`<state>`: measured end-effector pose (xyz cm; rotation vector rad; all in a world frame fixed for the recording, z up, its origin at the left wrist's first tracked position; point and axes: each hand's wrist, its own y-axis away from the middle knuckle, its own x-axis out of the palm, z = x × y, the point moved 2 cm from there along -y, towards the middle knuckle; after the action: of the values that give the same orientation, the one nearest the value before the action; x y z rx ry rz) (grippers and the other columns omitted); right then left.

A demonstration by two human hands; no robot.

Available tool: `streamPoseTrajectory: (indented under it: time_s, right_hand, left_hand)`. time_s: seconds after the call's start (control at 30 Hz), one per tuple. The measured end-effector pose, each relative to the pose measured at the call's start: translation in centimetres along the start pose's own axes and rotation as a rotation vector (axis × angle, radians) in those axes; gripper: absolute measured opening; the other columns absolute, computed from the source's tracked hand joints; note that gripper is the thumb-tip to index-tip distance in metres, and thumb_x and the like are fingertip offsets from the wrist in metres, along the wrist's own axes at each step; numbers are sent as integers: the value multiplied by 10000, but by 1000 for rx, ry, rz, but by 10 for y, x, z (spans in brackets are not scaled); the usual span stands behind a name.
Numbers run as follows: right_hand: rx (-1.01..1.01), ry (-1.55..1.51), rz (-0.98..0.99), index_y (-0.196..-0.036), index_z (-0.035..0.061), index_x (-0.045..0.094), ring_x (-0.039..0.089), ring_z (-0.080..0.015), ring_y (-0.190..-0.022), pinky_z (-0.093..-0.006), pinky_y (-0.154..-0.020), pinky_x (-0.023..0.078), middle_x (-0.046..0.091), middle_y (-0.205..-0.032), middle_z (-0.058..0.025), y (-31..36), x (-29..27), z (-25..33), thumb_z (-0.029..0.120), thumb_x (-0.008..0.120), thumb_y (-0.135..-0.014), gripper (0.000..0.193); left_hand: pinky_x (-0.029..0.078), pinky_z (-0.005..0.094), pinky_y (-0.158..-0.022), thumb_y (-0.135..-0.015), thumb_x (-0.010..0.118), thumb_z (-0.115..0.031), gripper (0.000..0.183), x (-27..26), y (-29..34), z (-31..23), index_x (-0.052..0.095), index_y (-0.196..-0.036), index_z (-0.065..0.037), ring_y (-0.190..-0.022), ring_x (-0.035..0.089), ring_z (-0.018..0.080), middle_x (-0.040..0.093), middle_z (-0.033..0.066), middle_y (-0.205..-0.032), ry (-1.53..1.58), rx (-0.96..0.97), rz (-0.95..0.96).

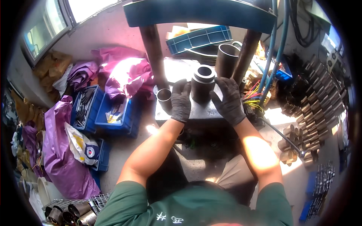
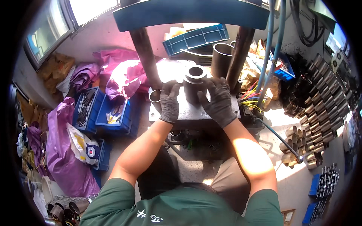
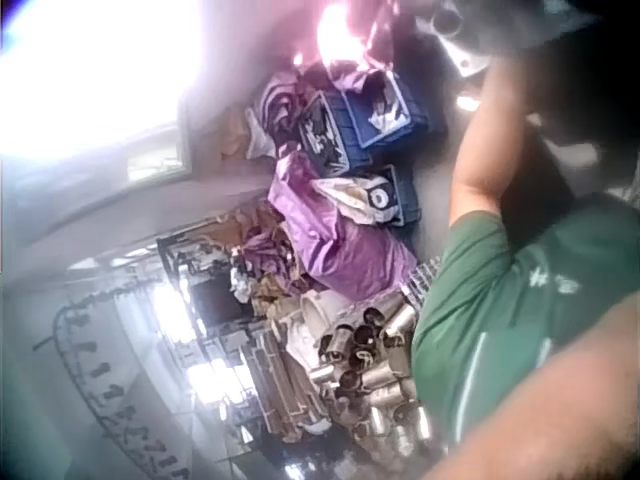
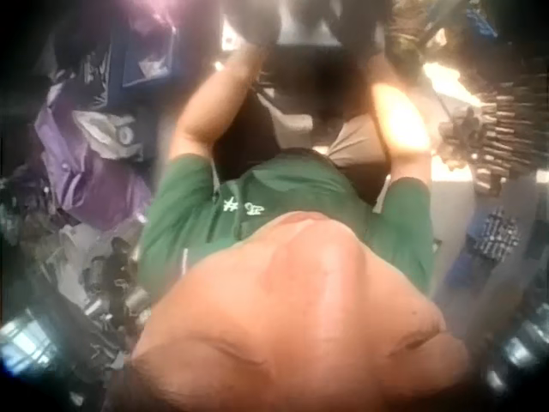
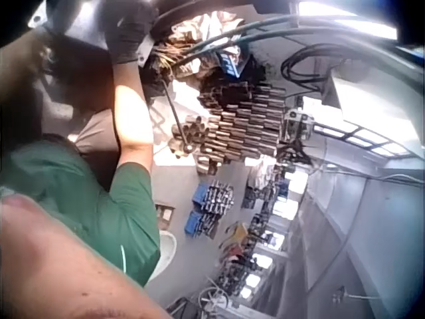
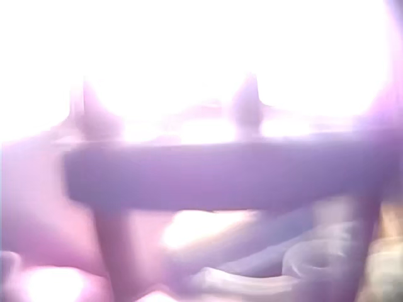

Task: The person disassembles motor assemblies by placing each housing into a press machine, operating the lever to press out the inner stator core, and sorting the separated parts into containers by hand.

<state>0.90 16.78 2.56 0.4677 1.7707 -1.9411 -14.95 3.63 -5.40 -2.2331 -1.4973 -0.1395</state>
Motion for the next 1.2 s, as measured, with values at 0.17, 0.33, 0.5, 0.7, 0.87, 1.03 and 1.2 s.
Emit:
streamPoseTrajectory:
  time_s: [0.17,0.33,0.5,0.7,0.87,1.03,1.2]
  right_hand:
    - [49,-28,205,-1370,37,571,639,-382,-1115,-523,-1066,440,693,-1119,-193,-50,60,5,259,666,-896,531]
    - [-15,37,274,-1363,21,559,638,-378,-1027,-510,-1016,446,655,-1037,-179,-45,71,-4,224,699,-843,576]
    - [47,-188,165,-1348,37,547,615,-413,-1122,-513,-1020,476,666,-1135,-200,-24,37,-9,239,740,-827,591]
    - [240,-51,117,-1504,58,459,610,-453,-1214,-500,-1036,496,659,-1271,-262,11,20,-29,396,817,-802,857]
    - [673,-438,-21,-1625,93,357,563,-451,-1345,-456,-1106,473,591,-1415,-310,55,18,-65,375,852,-843,968]
    - [1046,-628,-152,-1565,13,449,544,-311,-1371,-375,-1173,430,561,-1492,-234,85,33,-104,214,905,-839,882]
    - [1090,-758,-183,-1591,27,423,566,-261,-1312,-354,-1122,484,560,-1475,-183,90,31,-110,34,808,-877,811]
  left_hand:
    - [480,342,-1022,-1045,634,-127,203,-7,-17,31,650,-1200,4,-1117,617,204,670,100,-1128,-206,142,26]
    - [471,348,-1033,-1048,614,-214,265,-5,-35,62,653,-1158,24,-1118,607,217,661,127,-1137,-132,-130,8]
    - [444,368,-1106,-1096,535,-185,294,-8,-42,69,673,-1282,-3,-1224,589,266,599,150,-1311,-416,-21,160]
    - [570,353,-820,-1064,609,-256,389,-8,-31,64,562,-1384,-40,-1001,634,215,624,130,-1212,-14,-573,259]
    - [579,372,-804,-1029,643,-302,491,8,-20,51,532,-1452,-77,-969,653,223,643,107,-1174,-88,-521,298]
    - [589,356,-786,-988,697,-270,572,23,-21,51,511,-1495,-82,-964,657,211,687,111,-1139,-122,-517,299]
    - [602,334,-753,-974,679,-84,527,26,-23,42,514,-1472,-31,-853,706,203,712,142,-1014,-170,-488,237]
